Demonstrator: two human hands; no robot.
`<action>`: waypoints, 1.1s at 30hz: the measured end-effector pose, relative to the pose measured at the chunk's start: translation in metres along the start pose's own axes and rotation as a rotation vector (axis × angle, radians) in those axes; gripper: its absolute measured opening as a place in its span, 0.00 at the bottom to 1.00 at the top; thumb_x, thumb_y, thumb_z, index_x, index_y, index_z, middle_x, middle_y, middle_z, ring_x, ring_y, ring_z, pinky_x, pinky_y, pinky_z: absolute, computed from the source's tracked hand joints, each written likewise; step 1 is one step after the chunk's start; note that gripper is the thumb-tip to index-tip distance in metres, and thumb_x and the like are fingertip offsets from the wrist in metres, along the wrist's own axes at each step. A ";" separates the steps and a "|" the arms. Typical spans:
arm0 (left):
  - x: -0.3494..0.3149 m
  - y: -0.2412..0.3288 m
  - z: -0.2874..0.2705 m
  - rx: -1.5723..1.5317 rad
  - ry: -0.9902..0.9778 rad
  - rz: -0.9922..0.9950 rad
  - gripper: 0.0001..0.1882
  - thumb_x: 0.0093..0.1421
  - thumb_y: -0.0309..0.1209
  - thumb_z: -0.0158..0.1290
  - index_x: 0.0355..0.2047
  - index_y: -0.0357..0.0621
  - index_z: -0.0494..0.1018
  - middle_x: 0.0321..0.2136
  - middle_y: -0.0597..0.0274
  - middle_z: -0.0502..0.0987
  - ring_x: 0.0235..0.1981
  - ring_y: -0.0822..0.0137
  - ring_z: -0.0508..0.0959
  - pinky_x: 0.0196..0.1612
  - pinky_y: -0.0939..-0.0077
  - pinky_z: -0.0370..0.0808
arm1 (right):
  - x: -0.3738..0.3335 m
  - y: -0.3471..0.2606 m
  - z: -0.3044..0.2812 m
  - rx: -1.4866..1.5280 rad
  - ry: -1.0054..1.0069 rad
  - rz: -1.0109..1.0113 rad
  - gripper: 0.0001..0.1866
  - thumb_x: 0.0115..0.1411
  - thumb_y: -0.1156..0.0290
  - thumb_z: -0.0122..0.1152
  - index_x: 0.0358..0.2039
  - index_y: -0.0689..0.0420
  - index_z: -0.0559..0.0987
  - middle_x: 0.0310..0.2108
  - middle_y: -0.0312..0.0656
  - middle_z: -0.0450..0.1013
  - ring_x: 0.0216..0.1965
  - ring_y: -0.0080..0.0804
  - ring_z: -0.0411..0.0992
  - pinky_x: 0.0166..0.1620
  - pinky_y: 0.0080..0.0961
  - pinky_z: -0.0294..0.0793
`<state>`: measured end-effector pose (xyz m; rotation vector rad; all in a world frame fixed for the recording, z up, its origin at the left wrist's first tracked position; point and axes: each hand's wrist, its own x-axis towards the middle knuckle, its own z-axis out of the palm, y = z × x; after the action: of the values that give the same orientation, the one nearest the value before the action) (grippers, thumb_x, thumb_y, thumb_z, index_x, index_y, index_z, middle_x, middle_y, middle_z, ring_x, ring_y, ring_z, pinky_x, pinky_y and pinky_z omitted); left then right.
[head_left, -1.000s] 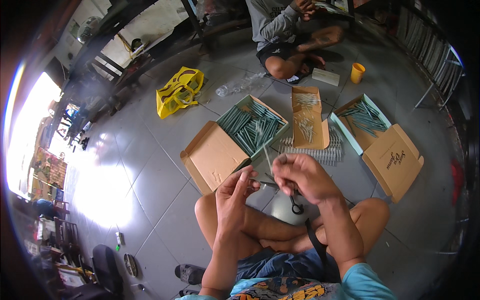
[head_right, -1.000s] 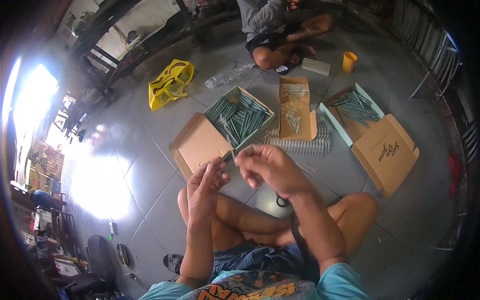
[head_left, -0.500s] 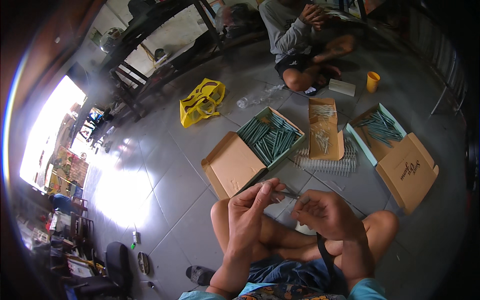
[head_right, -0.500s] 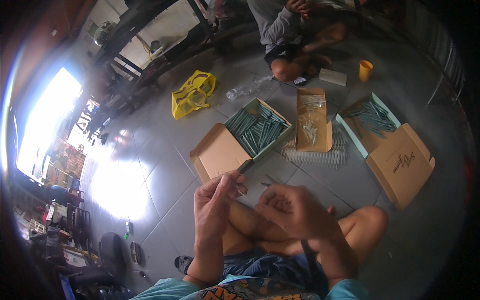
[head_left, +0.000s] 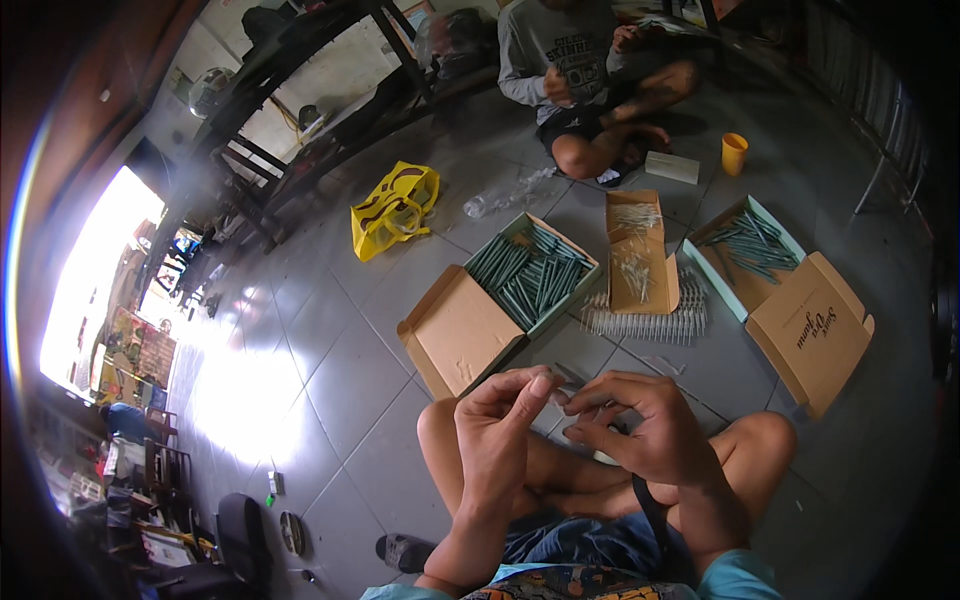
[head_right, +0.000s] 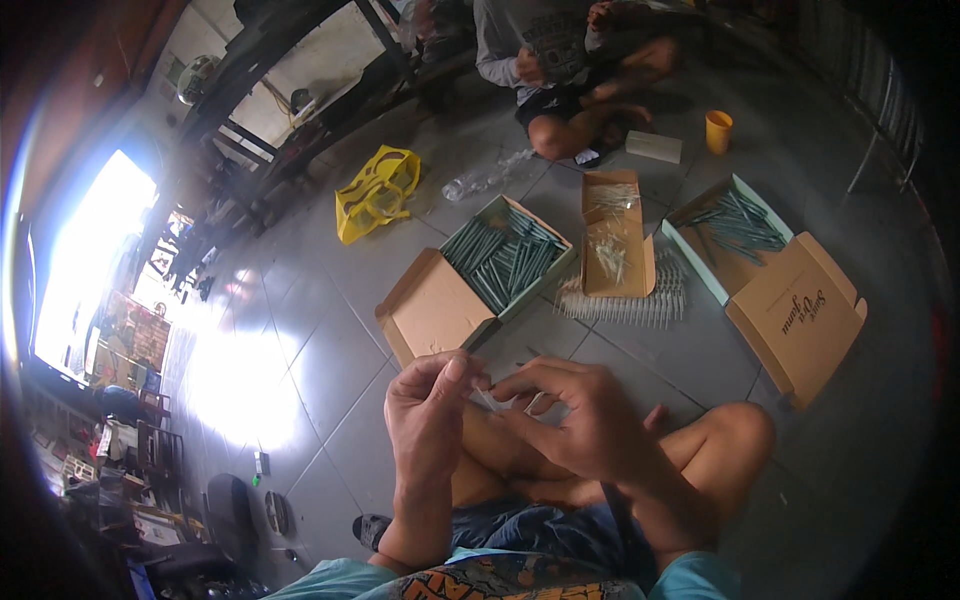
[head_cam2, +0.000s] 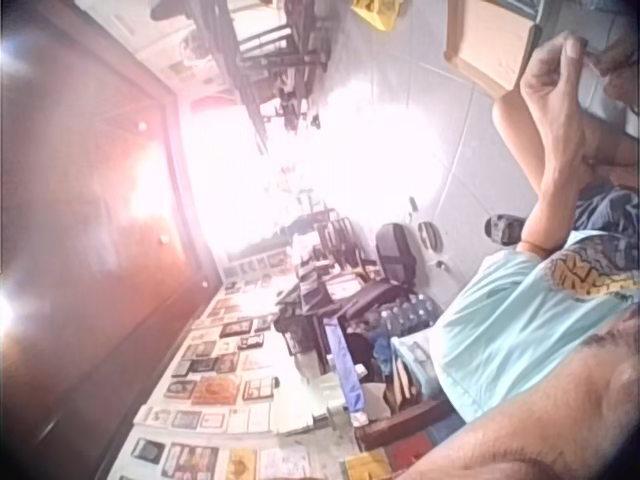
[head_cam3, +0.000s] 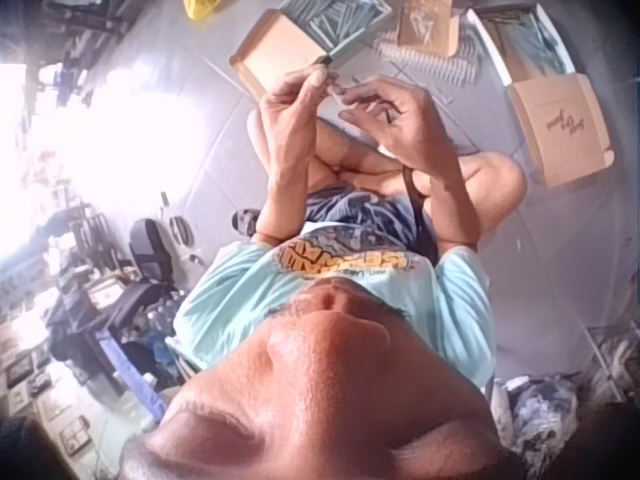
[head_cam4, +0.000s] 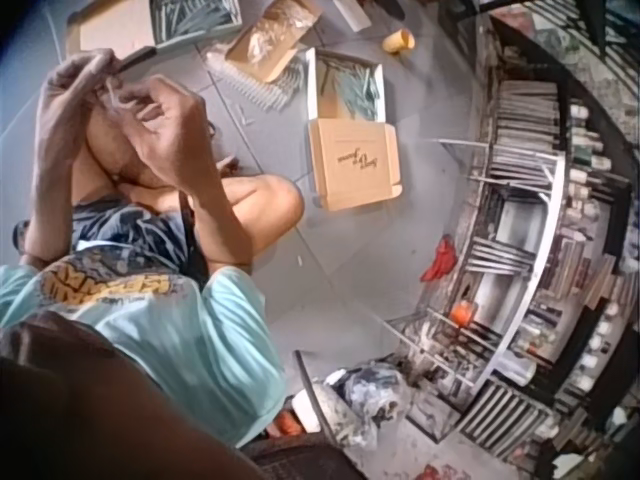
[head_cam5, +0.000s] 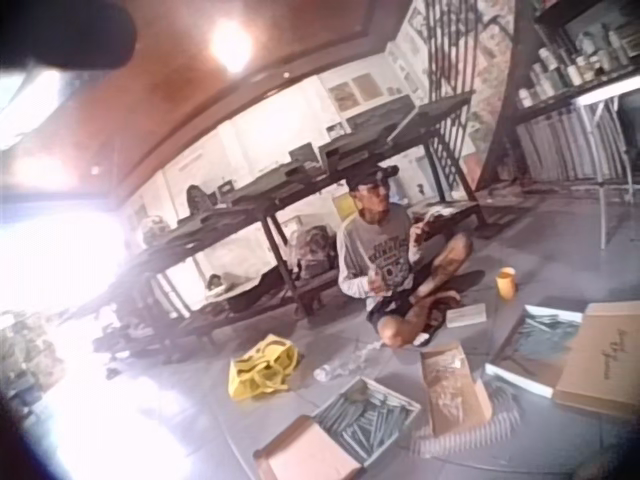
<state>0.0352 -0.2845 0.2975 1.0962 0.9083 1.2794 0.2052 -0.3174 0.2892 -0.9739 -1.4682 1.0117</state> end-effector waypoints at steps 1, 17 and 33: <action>-0.001 0.000 -0.001 0.004 0.016 -0.010 0.09 0.62 0.29 0.58 0.35 0.33 0.77 0.28 0.56 0.79 0.32 0.66 0.78 0.38 0.76 0.74 | 0.000 0.000 0.000 -0.017 -0.002 0.000 0.09 0.56 0.74 0.68 0.37 0.62 0.81 0.33 0.42 0.79 0.32 0.24 0.78 0.34 0.20 0.77; -0.003 -0.004 -0.014 -0.236 0.039 0.065 0.06 0.65 0.26 0.53 0.37 0.34 0.74 0.30 0.52 0.78 0.33 0.63 0.78 0.43 0.68 0.77 | -0.005 -0.003 0.000 0.078 0.166 0.089 0.07 0.58 0.73 0.66 0.31 0.64 0.81 0.26 0.40 0.80 0.29 0.19 0.77 0.34 0.19 0.75; -0.011 -0.020 0.001 -0.386 -0.083 -0.199 0.04 0.66 0.24 0.53 0.38 0.35 0.74 0.33 0.57 0.78 0.35 0.70 0.79 0.44 0.76 0.76 | -0.001 0.001 -0.005 0.400 0.087 0.239 0.11 0.66 0.70 0.57 0.40 0.66 0.79 0.29 0.39 0.78 0.30 0.18 0.74 0.36 0.17 0.75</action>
<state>0.0406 -0.2945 0.2783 0.7310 0.6551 1.1737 0.2107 -0.3180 0.2888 -0.8984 -1.0385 1.3569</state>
